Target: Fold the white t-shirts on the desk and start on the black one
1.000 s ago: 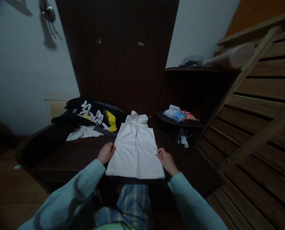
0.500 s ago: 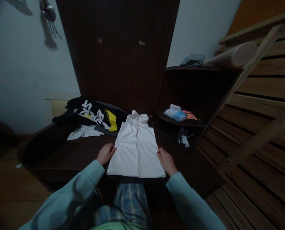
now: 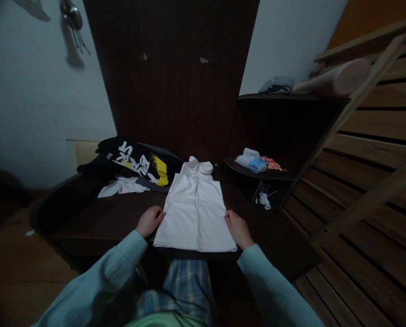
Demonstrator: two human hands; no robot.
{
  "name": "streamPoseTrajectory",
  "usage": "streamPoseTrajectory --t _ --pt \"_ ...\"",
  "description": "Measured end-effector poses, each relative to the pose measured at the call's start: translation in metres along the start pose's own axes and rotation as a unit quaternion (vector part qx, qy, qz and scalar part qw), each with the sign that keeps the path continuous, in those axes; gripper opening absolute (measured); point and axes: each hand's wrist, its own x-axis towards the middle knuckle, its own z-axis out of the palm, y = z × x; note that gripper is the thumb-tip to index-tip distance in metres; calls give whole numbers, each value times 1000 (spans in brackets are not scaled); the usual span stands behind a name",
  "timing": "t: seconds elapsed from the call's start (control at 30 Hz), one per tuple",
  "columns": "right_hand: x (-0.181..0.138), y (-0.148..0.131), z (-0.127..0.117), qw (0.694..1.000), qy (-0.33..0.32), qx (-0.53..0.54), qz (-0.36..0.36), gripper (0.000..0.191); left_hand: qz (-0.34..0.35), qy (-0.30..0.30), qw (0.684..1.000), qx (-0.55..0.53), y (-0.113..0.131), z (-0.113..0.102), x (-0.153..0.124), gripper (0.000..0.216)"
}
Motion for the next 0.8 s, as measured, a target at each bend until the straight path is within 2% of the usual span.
streamPoseTrajectory --t 0.27,0.37,0.43,0.47,0.6,0.67,0.73,0.8 --pt "0 -3 -2 1000 -3 -5 2 13 -6 -10 998 -59 -11 2 6 15" --pt "1 -3 -1 1000 -5 -7 -1 14 0 27 998 -55 -5 0 -1 12" --pt "1 -3 -1 1000 -3 -5 -5 15 33 49 996 -68 1 -4 -11 18" --pt "1 -3 -1 1000 -3 -4 -7 15 64 41 994 -82 4 -7 -17 23" --pt "-6 -4 -9 1000 0 -11 -17 17 196 -90 968 -130 7 -16 -47 42" --pt "-16 -7 -15 999 18 -14 -34 19 236 -123 957 -115 2 -17 -58 49" --pt "-29 -11 -20 997 16 -4 -74 23 263 -111 954 -90 -5 -13 -65 46" --pt "-43 -15 -21 991 -26 4 -130 29 281 -85 954 -66 -11 -7 -68 42"
